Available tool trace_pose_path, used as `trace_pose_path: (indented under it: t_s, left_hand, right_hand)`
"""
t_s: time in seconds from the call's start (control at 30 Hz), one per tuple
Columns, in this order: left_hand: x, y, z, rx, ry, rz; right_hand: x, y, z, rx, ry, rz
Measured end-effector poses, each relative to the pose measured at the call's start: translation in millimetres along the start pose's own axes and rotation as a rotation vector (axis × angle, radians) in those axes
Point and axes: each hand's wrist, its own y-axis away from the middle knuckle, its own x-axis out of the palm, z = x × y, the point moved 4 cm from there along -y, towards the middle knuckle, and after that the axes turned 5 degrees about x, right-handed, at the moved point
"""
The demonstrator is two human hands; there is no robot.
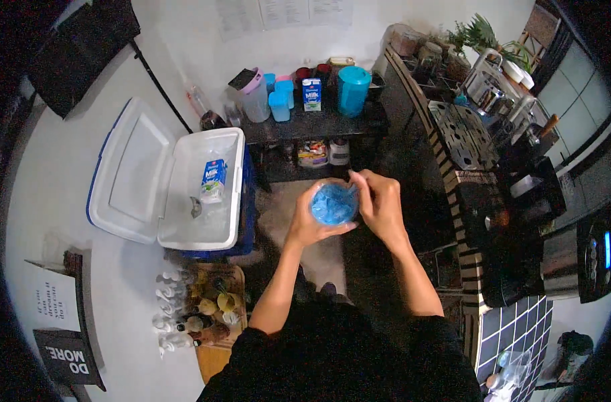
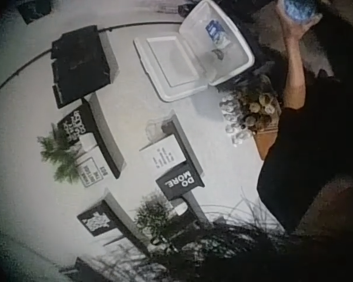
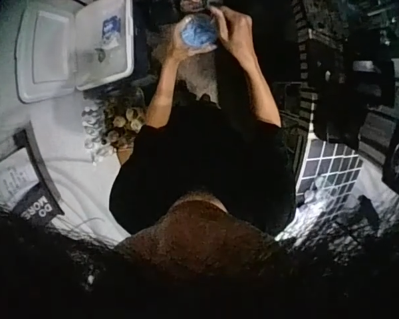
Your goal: Preparing a cold purple drink by adding ice to a cup, pouring liquid from a pitcher, and stirring.
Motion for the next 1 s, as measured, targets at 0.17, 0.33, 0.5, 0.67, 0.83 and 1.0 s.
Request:
trace_pose_path:
  t_s: [0.17,0.33,0.5,0.67,0.83,1.0]
  left_hand:
    - [5.4,20.1,-11.5,0.037,0.099,0.001]
    - [12.6,37.1,-20.1,0.067,0.150,0.027]
    - [17.5,56.9,-33.3,0.048,0.205,0.161]
    - [18.2,87.0,-50.4,0.050,0.307,0.238]
    - [26.3,112.3,-71.2,0.052,0.276,0.292]
    - [32.3,117.1,-105.1,0.133,0.023,0.347]
  right_hand:
    - [-11.7,22.6,18.2,0.038,0.092,0.095]
    - [-18.7,53.7,35.4,0.078,0.153,0.016]
    - [-23.0,85.8,53.9,0.204,0.120,-0.095]
    - [-25.2,123.5,88.0,0.183,0.210,-0.145]
    - [-41.5,147.8,126.2,0.155,0.216,-0.161]
    - [-58.3,149.2,166.2,-0.038,0.385,-0.190]
